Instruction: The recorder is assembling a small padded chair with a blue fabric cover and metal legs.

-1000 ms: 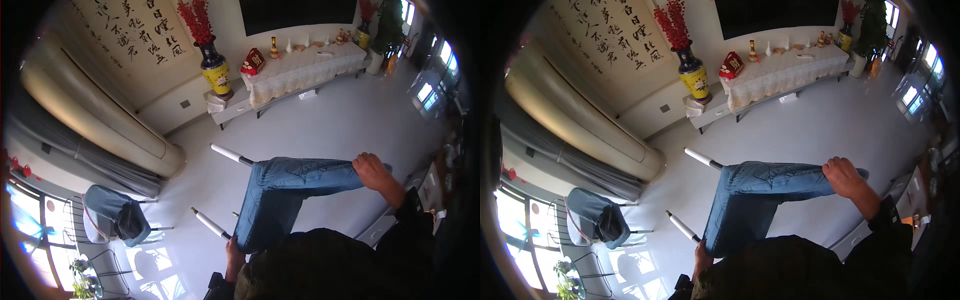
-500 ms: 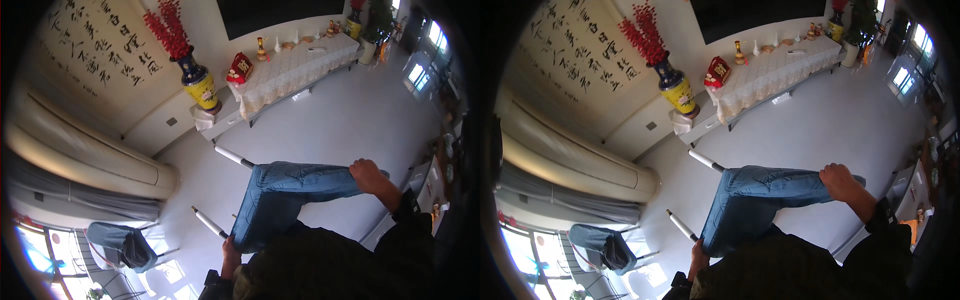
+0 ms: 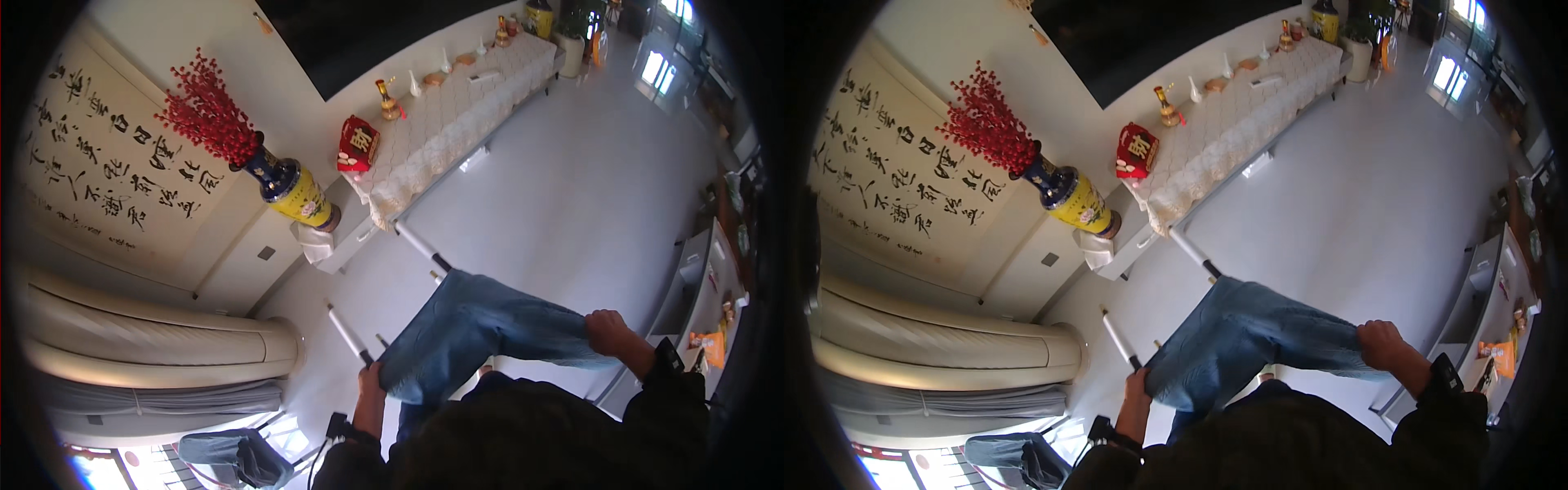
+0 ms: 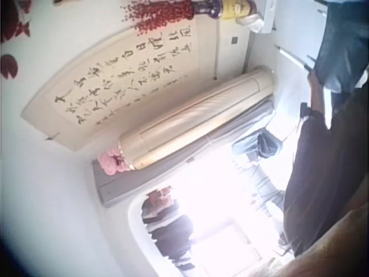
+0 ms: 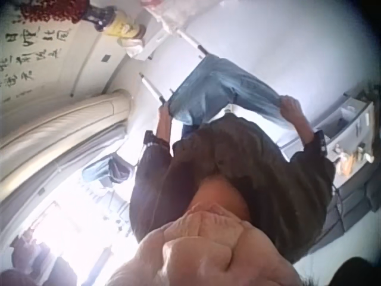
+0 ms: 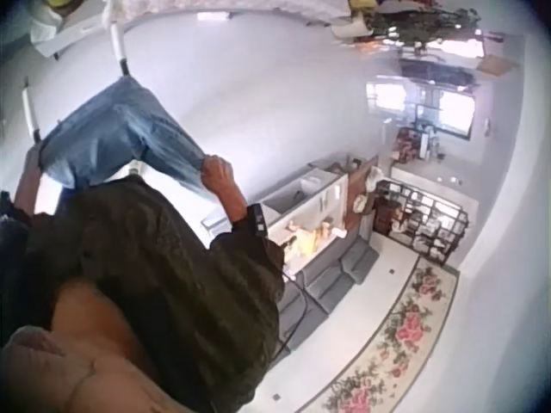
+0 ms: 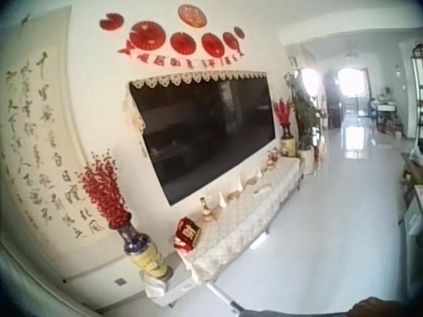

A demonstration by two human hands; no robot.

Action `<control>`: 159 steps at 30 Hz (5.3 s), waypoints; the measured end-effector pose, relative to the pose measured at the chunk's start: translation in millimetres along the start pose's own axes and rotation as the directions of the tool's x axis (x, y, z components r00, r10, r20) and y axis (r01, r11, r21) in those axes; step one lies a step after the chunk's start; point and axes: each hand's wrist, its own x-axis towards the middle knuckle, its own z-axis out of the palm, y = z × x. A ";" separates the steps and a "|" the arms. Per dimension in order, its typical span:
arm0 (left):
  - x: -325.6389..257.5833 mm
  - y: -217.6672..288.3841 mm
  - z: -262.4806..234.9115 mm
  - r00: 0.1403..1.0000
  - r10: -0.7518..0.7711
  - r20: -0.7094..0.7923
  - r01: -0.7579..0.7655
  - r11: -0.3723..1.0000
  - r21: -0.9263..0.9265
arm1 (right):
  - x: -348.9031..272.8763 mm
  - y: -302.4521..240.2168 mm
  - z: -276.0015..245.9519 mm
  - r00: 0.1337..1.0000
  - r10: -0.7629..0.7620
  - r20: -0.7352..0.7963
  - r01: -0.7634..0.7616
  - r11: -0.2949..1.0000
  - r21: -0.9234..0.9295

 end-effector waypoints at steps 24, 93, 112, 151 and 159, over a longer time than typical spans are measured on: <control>216.0 -5.9 -13.9 0.976 -0.206 0.069 0.177 0.939 0.296 | 74.0 -116.0 49.9 0.968 0.144 0.207 -0.180 0.970 0.166; 22.6 -15.6 97.3 0.597 0.140 0.790 -0.523 0.815 0.251 | 255.1 -203.4 -84.4 0.996 -0.060 -0.066 0.063 0.997 0.038; -15.6 -23.6 170.7 0.446 0.090 0.890 -0.694 0.664 0.280 | 166.3 -160.4 -16.4 0.923 0.162 -0.349 0.039 0.864 0.503; 123.4 21.6 -96.1 0.939 0.066 0.338 -0.224 0.862 0.454 | 164.0 -231.6 42.2 0.626 0.692 -0.360 -0.225 0.602 0.767; 111.1 36.0 -151.5 0.927 -0.195 0.320 0.044 0.905 0.423 | 153.2 -243.2 22.6 0.601 0.721 -0.345 -0.292 0.599 0.745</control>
